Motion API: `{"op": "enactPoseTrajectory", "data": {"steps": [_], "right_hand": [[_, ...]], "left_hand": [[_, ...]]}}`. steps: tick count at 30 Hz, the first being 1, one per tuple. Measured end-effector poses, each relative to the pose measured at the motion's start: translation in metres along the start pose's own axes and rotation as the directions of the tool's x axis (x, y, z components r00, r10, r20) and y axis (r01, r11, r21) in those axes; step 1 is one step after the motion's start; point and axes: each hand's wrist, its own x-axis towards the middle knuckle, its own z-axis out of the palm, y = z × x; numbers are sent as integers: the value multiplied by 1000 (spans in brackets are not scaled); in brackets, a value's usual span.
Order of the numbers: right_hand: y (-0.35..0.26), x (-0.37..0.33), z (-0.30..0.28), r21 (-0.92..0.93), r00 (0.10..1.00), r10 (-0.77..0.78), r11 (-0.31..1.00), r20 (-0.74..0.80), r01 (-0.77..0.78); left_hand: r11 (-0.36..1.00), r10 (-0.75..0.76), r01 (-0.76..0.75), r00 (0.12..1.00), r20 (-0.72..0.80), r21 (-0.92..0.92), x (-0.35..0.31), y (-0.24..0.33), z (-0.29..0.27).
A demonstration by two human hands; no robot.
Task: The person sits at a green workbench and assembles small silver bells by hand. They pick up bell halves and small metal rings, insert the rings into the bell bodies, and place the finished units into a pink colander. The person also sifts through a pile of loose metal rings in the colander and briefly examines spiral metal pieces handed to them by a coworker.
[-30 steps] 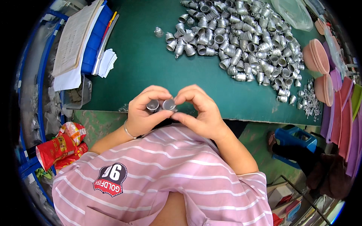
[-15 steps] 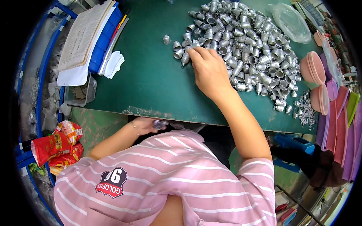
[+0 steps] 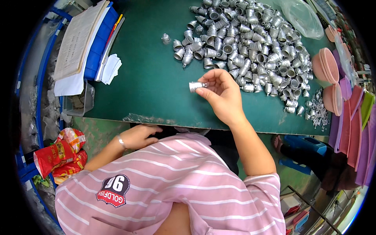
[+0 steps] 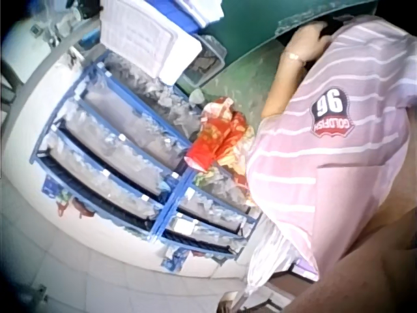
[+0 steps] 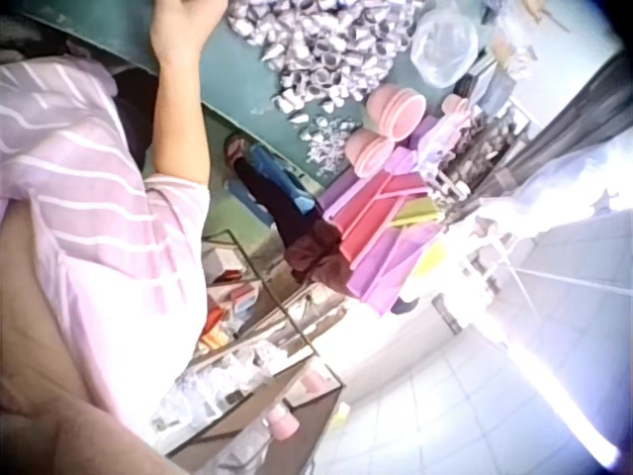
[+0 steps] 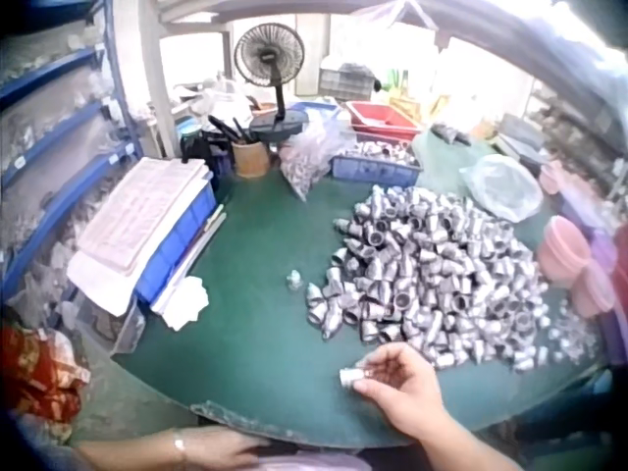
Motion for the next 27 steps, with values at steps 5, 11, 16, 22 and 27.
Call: {"op": "enactPoseTrajectory", "data": {"steps": [5, 11, 16, 22, 27], "right_hand": [[-1, -20, 10, 255, 1000, 10, 967, 2, -11], [0, -33, 19, 206, 998, -64, 976, -19, 66], [5, -40, 18, 13, 990, -126, 992, -58, 127], [4, -41, 15, -59, 1000, 15, 998, 0, -15], [0, -41, 12, -209, 1000, -3, 978, 26, 9]], "left_hand": [[916, 65, -68, 998, -22, -395, -6, 64, -53], [377, -34, -285, 946, -321, -881, 51, 101, -37], [437, -49, -283, 940, -337, -853, 60, 95, -31], [306, -105, -151, 976, -191, -940, 57, 92, -31], [207, -110, -108, 985, -133, -972, 59, 88, -29]]}}
